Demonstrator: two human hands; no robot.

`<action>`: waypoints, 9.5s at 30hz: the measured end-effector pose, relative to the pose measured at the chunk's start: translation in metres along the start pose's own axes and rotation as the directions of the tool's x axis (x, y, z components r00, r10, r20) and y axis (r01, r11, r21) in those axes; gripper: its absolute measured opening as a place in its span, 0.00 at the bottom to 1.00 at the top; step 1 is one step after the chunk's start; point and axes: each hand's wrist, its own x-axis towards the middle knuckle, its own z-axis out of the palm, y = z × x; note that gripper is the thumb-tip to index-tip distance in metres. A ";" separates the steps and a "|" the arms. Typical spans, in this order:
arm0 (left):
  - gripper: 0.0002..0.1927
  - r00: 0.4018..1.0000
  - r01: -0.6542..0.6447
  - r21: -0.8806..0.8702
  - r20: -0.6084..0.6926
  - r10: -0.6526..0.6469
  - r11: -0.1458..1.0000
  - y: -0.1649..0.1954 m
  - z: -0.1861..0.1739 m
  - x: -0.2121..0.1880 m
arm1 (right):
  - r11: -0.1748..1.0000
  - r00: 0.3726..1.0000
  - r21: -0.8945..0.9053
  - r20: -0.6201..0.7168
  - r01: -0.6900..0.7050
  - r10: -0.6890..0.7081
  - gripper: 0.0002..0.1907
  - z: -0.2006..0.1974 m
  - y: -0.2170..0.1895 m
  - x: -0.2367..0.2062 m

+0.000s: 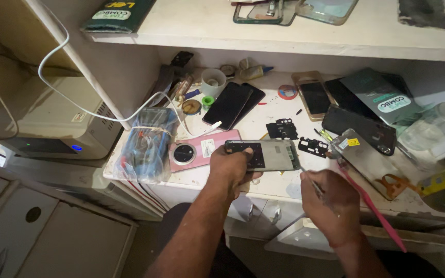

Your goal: The person disassembles a smartphone at a cluttered repair workbench. They hold the phone body in one hand and use a metal pry tool to lift and separate the back cover and internal components, working the tool along the edges, then set the cover aside and continue prying at the exposed frame and battery area.

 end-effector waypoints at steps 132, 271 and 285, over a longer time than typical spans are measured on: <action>0.23 -0.044 -0.893 0.264 0.756 0.654 -0.365 0.008 -0.033 -0.083 | 0.941 0.966 -0.266 0.206 0.207 -0.154 0.12 0.008 0.015 0.021; 0.20 0.994 -0.048 -0.336 -0.105 0.014 0.941 -0.045 0.048 0.005 | 0.989 0.984 0.034 0.109 -0.143 0.139 0.05 -0.009 0.014 0.001; 0.20 0.988 -0.106 -0.347 -0.146 0.058 0.932 -0.048 0.054 0.010 | 0.988 0.990 0.095 0.087 -0.123 0.115 0.05 -0.007 0.020 0.000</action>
